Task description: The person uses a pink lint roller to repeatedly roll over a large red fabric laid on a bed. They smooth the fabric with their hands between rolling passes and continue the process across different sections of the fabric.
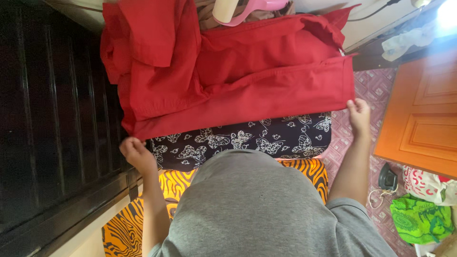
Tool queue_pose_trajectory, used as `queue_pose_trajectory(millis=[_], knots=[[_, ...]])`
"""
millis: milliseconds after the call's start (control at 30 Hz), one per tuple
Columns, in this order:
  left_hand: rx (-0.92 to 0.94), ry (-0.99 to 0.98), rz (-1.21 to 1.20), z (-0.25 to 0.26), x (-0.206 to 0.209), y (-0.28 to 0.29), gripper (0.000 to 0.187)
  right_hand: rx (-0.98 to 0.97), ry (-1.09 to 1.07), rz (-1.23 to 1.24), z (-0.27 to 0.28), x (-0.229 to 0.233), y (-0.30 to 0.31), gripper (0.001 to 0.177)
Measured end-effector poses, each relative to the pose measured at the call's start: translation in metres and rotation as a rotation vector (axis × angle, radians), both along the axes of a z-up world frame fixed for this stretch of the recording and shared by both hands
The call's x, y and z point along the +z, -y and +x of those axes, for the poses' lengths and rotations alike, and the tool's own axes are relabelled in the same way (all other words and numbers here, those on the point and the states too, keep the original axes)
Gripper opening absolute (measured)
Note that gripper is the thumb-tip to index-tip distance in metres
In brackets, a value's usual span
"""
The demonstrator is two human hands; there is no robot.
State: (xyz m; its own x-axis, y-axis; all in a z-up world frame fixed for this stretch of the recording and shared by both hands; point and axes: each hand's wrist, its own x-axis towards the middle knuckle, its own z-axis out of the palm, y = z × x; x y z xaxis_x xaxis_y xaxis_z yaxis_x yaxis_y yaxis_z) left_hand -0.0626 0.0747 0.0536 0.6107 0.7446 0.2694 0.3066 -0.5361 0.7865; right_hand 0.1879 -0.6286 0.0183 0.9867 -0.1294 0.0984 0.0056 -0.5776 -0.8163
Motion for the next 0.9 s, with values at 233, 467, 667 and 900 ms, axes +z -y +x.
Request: queue_pose_trajectory(millis=[233,467,667,900], knots=[[0.113,-0.138,-0.911,-0.004,-0.036,-0.002,0.023,-0.300,-0.558,0.358,-0.006,-0.008,-0.012,0.033],[0.049,0.100,-0.730,0.010,-0.074,-0.019,0.039,-0.104,-0.293,0.446,0.006,0.000,-0.019,0.025],[0.016,0.092,-0.183,0.011,-0.018,-0.012,0.027,-0.131,-0.085,0.598,0.000,0.020,-0.016,0.045],[-0.074,0.240,-0.276,-0.020,0.077,0.008,0.018,-0.017,0.021,0.549,-0.050,0.083,0.000,0.074]])
